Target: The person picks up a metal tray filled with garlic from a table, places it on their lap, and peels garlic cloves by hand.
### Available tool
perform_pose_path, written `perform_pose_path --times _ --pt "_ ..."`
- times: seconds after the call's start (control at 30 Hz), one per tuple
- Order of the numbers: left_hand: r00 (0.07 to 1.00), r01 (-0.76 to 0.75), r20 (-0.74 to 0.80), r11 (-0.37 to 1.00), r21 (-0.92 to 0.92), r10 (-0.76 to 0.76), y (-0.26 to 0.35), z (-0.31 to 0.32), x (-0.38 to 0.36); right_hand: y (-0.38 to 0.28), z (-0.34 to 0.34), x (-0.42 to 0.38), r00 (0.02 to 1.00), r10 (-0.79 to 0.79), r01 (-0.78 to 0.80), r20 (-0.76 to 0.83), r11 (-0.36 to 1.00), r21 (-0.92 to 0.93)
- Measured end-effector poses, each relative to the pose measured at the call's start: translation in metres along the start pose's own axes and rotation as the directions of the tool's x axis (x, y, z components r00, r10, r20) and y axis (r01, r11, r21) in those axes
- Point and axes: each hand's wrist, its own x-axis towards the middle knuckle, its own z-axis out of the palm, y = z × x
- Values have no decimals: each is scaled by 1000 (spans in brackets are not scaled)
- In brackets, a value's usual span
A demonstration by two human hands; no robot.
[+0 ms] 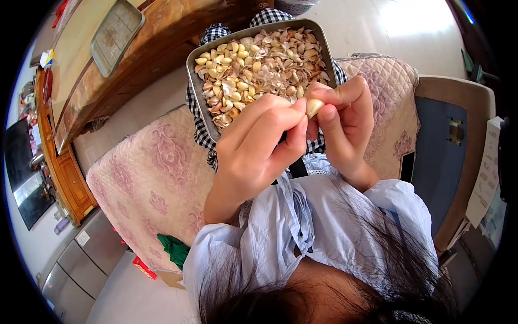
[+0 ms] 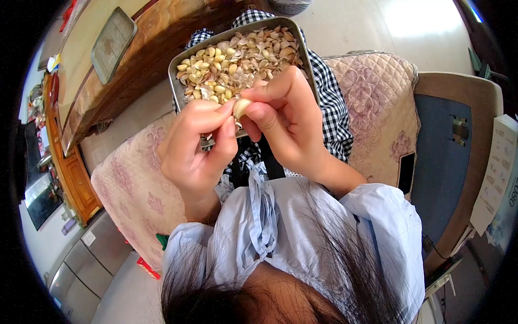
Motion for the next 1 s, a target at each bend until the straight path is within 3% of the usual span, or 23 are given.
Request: perform_pose_path --times 0.1,0.3,0.37,0.4,0.47,0.57,0.67,0.8,0.87,1.0 --pt "1000 9 3 999 34 -9 0 0 -1 0 0 0 1000 -4 4 -2 1000 -12" --pt "999 35 -25 999 27 -34 -1 0 -1 -6 2 2 988 155 -155 -26 988 9" --pt "998 55 -31 998 -1 -55 -2 0 -2 -6 4 3 955 296 -284 -19 931 228" --pt "995 86 -42 996 -35 -87 -3 1 -3 -7 3 5 955 295 -283 -20 931 228" --pt "991 117 -53 991 -69 -121 -6 2 -5 -9 0 7 900 411 -434 149 804 407" --pt "991 77 -104 989 -129 -90 -11 3 -7 -10 5 7 872 464 -469 158 697 543" --pt "989 88 -111 990 -107 -100 -12 0 -7 -5 3 6 874 416 -470 250 595 652" --pt "987 126 -97 991 -54 -131 -22 -3 -10 -5 3 7 888 401 -438 226 585 682" --pt "988 135 -79 991 -10 -135 -29 -1 -12 1 1 5 870 421 -462 257 515 722" --pt "979 199 -30 980 -26 -199 -31 -4 -15 6 -2 6 870 411 -471 273 525 709"
